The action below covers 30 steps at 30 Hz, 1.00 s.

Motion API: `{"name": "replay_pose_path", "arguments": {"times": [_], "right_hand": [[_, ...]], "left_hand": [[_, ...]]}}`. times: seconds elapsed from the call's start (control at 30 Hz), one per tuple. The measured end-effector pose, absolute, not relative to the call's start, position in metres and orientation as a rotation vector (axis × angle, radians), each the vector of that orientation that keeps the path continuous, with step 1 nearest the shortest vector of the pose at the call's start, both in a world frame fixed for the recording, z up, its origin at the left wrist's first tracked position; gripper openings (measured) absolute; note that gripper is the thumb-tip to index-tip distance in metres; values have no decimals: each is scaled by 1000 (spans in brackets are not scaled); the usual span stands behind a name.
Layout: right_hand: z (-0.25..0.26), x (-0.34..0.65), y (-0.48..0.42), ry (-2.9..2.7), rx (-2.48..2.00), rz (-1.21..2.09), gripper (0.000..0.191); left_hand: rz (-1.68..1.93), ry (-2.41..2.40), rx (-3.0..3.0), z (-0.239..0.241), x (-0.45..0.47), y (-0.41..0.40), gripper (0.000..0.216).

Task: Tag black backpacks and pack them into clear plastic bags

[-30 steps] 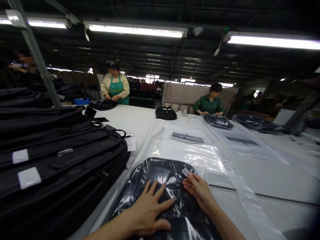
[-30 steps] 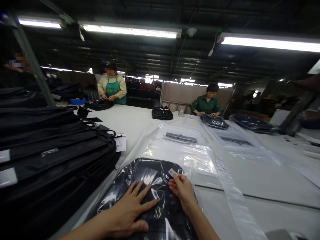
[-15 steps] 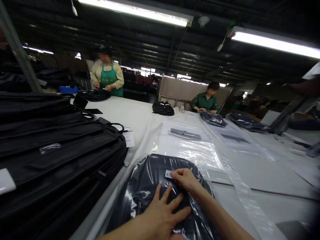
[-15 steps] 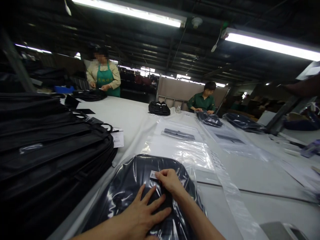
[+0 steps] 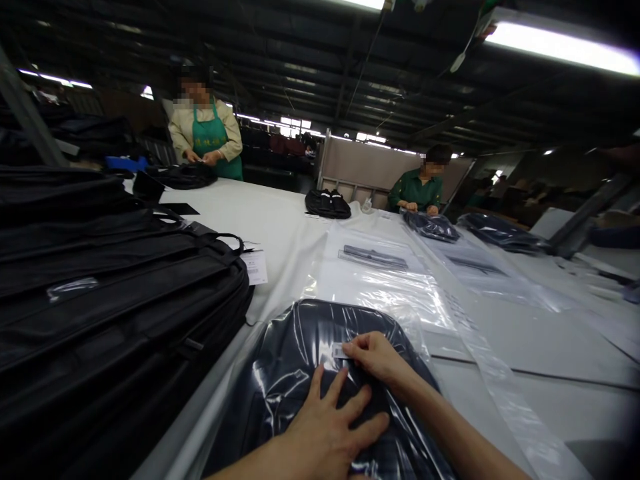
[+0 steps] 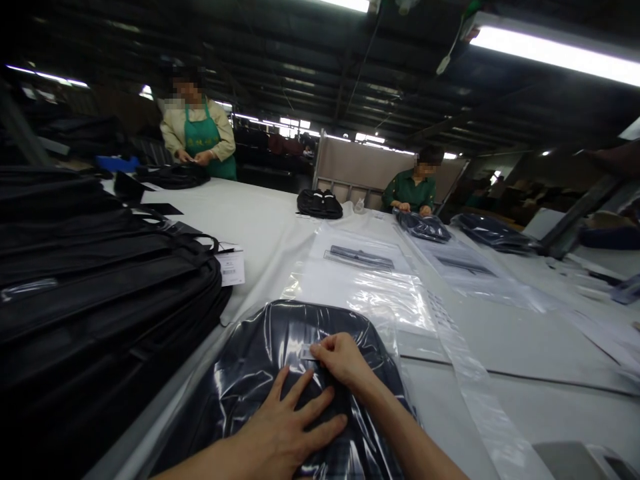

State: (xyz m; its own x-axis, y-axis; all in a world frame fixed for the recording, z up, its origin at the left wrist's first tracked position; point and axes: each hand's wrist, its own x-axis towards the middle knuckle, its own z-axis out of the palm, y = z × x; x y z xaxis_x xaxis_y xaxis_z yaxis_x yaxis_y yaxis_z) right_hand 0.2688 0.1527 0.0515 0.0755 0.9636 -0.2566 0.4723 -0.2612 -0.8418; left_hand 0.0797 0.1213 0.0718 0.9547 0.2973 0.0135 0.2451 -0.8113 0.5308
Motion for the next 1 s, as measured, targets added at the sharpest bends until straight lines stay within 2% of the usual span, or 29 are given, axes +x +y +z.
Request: {"name": "replay_pose_path", "arguments": {"times": [0.4, 0.7, 0.87, 1.0], "right_hand": [[45, 267, 151, -1472, -1906, 951, 31], [43, 264, 148, -1490, -1948, 843, 31], [39, 263, 149, -1520, -1949, 799, 25], [39, 260, 149, -1592, -2018, 585, 31]], "left_hand": [[20, 398, 2589, 67, 85, 125, 61], [66, 403, 2674, 67, 86, 125, 61], [207, 718, 2804, 77, 83, 139, 68], [51, 804, 2796, 60, 79, 148, 73]]}}
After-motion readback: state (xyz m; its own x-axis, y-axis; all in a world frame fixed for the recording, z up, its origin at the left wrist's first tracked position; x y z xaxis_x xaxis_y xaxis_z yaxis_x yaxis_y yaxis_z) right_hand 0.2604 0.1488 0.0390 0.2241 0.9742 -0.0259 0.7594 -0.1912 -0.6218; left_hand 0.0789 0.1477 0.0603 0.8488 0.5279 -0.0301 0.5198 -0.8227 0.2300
